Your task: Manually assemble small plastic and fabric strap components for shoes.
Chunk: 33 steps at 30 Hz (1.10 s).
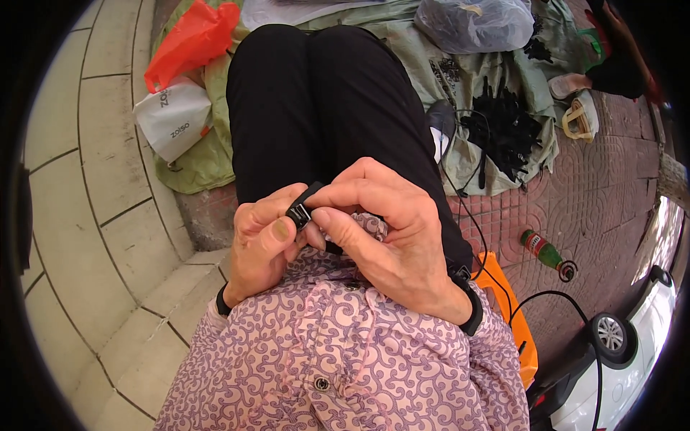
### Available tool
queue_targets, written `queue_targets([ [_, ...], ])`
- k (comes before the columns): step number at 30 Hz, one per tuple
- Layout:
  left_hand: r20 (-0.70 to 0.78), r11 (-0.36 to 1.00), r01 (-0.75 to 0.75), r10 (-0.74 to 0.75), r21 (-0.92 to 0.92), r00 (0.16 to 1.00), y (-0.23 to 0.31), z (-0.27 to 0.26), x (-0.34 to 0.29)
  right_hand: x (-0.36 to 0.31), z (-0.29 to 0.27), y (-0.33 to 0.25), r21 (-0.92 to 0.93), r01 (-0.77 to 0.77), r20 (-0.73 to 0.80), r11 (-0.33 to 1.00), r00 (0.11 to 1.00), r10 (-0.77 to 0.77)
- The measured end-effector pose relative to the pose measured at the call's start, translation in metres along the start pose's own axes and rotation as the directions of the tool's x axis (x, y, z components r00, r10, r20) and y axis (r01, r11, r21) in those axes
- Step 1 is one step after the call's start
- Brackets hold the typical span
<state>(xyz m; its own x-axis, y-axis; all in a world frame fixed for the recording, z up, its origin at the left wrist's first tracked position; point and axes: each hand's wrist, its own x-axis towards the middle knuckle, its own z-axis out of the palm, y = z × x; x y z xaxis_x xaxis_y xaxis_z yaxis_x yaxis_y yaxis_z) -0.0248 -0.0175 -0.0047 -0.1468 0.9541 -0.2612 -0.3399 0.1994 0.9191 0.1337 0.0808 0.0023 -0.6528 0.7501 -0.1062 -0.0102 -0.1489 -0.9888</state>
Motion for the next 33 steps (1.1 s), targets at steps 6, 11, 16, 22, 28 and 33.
queue_targets([
  [6,0.079,0.986,-0.03,0.017,0.165,0.997,0.007,0.0,0.002,-0.002,-0.009,0.003,0.292,-0.191,0.096,0.937,0.981,0.17],
  [11,0.128,0.987,-0.101,0.085,0.124,0.988,-0.003,-0.004,0.005,-0.002,-0.011,0.0,0.521,-0.354,0.222,0.776,0.935,0.277],
  [16,0.117,0.984,-0.035,0.015,0.176,0.993,0.005,-0.002,0.006,-0.003,-0.012,0.004,0.397,-0.415,0.252,0.819,0.907,0.337],
  [22,0.06,0.99,0.061,-0.069,0.129,0.996,0.009,0.001,0.003,-0.006,-0.004,0.001,0.167,-0.316,0.117,0.934,0.947,0.299],
  [28,0.015,0.989,0.105,-0.107,0.101,0.994,0.002,-0.004,0.002,-0.002,0.001,-0.001,-0.247,-0.037,-0.074,0.968,0.997,0.019],
  [33,0.09,0.965,0.254,-0.247,-0.07,0.965,0.002,-0.008,0.004,0.001,-0.014,0.003,0.01,-0.146,-0.113,0.989,0.983,0.146],
])
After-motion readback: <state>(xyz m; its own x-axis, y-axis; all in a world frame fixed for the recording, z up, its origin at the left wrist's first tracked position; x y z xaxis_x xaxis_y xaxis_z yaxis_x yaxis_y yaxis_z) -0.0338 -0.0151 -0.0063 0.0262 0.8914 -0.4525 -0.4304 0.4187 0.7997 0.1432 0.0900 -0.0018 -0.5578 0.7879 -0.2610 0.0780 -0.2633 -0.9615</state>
